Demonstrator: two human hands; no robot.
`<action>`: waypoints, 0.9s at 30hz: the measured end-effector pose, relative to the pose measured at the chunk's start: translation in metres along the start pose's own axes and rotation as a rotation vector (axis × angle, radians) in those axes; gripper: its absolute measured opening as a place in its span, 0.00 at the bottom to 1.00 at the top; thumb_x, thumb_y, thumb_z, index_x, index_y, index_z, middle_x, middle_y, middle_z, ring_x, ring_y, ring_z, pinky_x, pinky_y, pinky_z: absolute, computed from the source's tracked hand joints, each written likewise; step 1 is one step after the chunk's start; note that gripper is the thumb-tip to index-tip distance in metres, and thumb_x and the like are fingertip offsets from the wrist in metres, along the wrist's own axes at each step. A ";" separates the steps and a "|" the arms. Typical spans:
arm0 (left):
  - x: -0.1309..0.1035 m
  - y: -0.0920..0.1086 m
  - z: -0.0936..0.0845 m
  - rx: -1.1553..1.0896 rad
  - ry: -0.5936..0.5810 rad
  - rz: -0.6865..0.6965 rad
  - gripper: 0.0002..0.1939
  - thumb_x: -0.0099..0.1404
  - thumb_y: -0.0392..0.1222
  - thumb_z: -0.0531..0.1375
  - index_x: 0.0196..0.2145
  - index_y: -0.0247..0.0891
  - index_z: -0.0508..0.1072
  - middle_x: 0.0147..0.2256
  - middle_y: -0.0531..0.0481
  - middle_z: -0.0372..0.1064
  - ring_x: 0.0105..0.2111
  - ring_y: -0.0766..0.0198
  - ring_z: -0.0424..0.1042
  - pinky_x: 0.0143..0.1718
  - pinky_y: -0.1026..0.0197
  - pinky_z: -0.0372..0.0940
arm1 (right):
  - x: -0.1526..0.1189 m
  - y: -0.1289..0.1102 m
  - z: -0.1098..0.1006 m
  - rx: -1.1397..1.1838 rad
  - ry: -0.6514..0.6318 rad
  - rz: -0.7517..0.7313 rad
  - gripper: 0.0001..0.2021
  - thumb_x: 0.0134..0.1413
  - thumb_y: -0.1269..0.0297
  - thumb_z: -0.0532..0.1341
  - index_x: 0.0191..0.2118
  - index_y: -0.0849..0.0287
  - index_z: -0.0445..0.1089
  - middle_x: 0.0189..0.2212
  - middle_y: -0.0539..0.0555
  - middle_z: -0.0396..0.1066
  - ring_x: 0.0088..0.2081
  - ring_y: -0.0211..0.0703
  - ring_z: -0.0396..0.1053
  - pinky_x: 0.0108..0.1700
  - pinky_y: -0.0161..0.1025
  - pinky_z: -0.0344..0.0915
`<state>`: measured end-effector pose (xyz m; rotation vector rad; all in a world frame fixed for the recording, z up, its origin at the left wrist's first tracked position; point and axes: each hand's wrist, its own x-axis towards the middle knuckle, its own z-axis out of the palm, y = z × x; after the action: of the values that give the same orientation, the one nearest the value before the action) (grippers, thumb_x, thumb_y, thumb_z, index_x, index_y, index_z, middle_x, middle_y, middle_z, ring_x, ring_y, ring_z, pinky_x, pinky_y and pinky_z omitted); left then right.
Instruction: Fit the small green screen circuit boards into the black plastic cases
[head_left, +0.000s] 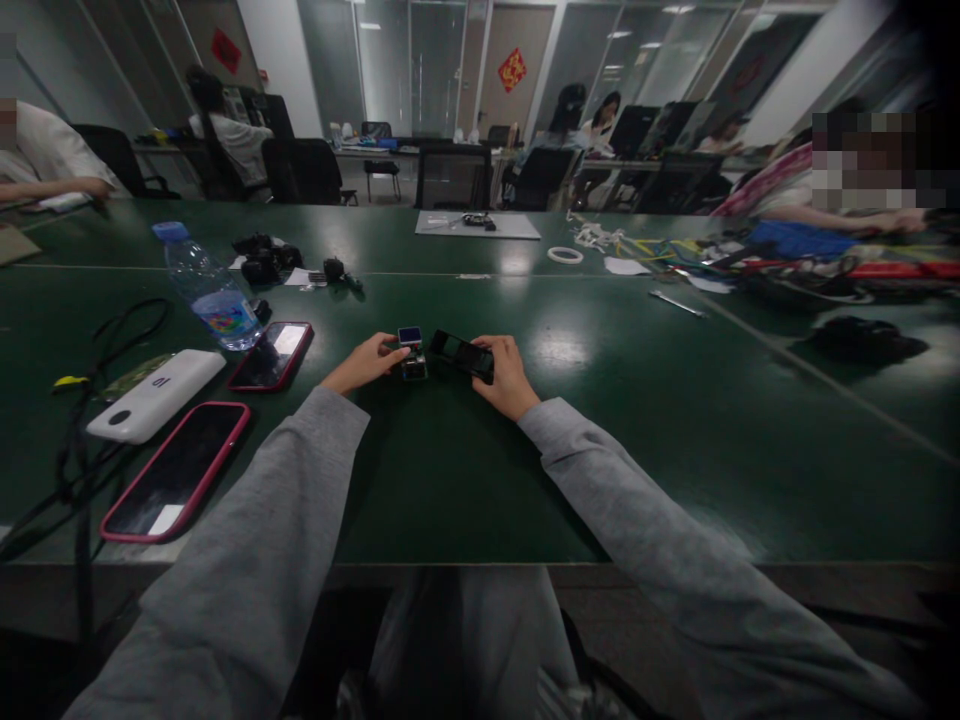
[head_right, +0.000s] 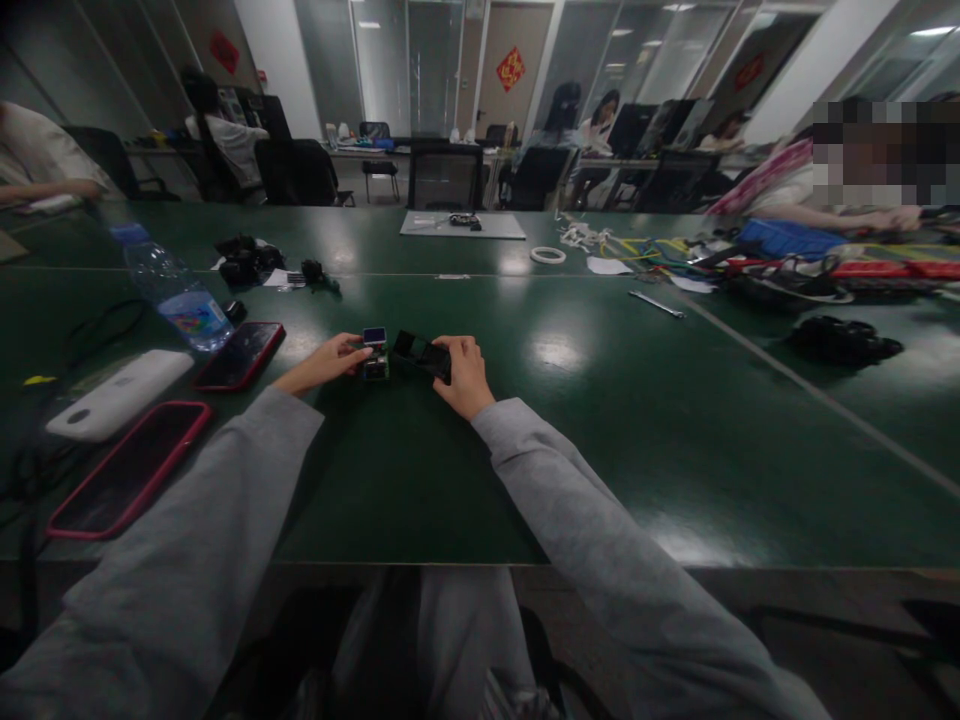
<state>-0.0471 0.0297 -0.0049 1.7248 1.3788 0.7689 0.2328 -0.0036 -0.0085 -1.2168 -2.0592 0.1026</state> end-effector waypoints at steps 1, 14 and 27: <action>0.000 0.000 0.000 -0.001 0.000 0.002 0.32 0.59 0.56 0.58 0.55 0.34 0.60 0.45 0.36 0.68 0.39 0.59 0.72 0.35 0.59 0.67 | 0.000 0.000 0.000 0.013 -0.002 -0.006 0.26 0.40 0.72 0.60 0.50 0.56 0.59 0.47 0.59 0.57 0.48 0.53 0.59 0.47 0.50 0.63; -0.001 0.005 0.002 -0.008 0.016 -0.038 0.30 0.60 0.52 0.59 0.55 0.32 0.60 0.46 0.36 0.68 0.35 0.62 0.72 0.32 0.61 0.66 | 0.000 0.010 0.004 -0.022 0.023 0.013 0.25 0.46 0.62 0.63 0.52 0.60 0.58 0.46 0.61 0.62 0.47 0.56 0.61 0.48 0.54 0.62; 0.002 0.003 0.000 -0.042 0.008 -0.055 0.31 0.60 0.52 0.60 0.55 0.32 0.60 0.44 0.36 0.69 0.33 0.62 0.71 0.31 0.60 0.67 | -0.032 0.107 -0.069 -0.063 0.304 0.236 0.31 0.47 0.44 0.59 0.51 0.62 0.61 0.45 0.65 0.65 0.48 0.58 0.65 0.49 0.59 0.63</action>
<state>-0.0447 0.0312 -0.0024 1.6459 1.4002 0.7695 0.3631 0.0101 -0.0194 -1.4169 -1.6647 -0.0358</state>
